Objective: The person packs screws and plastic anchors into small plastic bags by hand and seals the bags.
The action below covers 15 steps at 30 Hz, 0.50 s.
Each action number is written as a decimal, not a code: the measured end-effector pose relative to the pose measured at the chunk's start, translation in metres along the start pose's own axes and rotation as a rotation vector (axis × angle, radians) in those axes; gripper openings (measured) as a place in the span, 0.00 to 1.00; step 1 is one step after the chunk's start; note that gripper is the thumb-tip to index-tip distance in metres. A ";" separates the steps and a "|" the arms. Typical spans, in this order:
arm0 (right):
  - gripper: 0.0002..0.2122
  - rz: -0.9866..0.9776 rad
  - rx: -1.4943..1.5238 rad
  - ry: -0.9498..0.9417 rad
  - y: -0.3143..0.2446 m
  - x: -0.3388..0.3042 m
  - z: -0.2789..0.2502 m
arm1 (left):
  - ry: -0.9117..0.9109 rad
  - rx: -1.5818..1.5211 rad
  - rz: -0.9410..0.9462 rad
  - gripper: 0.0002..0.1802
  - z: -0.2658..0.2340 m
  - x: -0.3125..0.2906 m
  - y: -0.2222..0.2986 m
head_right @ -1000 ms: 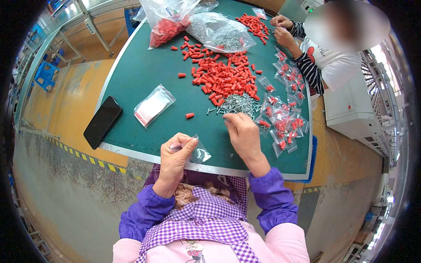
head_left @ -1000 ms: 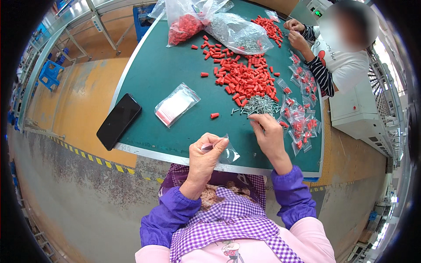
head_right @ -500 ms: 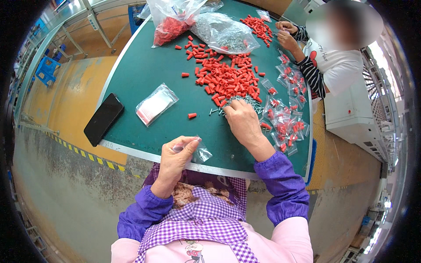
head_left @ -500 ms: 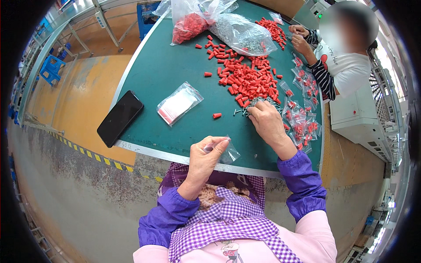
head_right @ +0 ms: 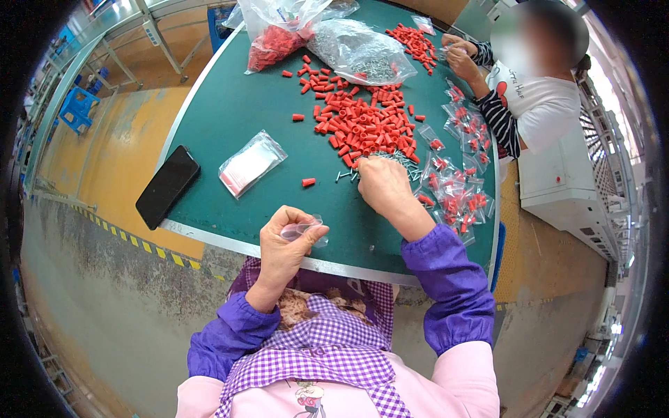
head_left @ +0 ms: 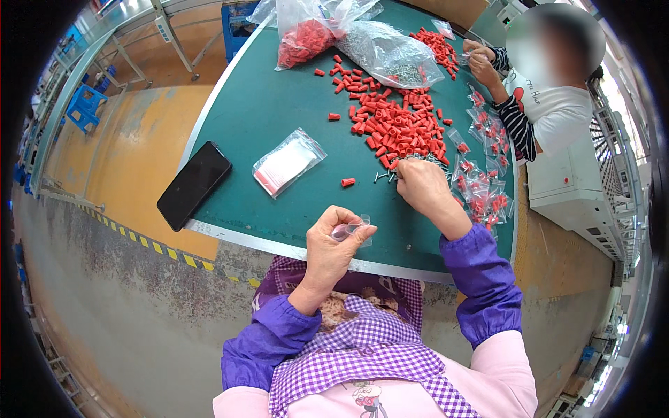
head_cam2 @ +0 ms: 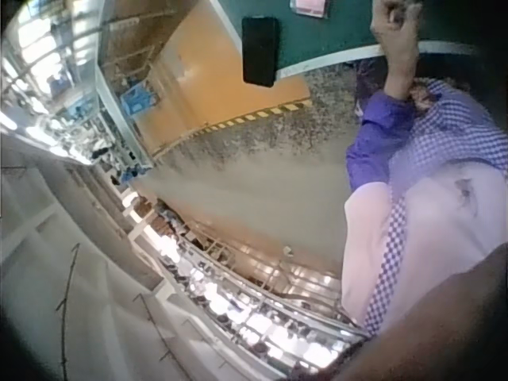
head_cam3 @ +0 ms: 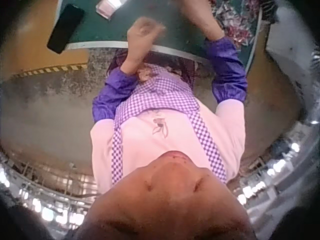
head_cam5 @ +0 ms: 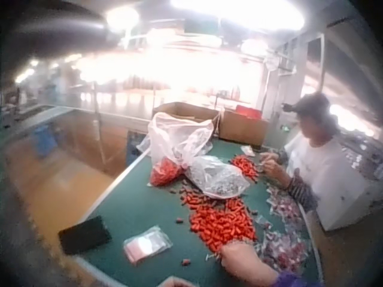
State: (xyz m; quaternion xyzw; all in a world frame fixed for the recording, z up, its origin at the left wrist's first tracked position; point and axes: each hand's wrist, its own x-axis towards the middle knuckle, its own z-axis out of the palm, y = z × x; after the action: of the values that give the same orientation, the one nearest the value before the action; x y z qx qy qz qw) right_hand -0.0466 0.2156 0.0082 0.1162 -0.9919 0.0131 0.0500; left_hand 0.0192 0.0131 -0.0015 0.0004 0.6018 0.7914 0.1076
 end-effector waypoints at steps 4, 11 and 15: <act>0.06 0.158 0.328 -0.090 0.003 0.000 -0.008 | 0.010 0.086 0.047 0.11 -0.004 0.001 -0.008; 0.04 0.336 1.262 0.062 -0.021 -0.031 -0.007 | -0.026 0.238 0.184 0.13 -0.007 0.008 -0.014; 0.05 0.138 1.302 -0.039 -0.046 -0.039 -0.026 | -0.054 0.298 0.207 0.13 -0.004 0.011 -0.014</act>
State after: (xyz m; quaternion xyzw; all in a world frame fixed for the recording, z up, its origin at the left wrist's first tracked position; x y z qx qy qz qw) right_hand 0.0045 0.1806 0.0303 0.0589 -0.7870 0.6121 -0.0493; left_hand 0.0104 0.0150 -0.0173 0.0994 0.7060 0.7001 0.0404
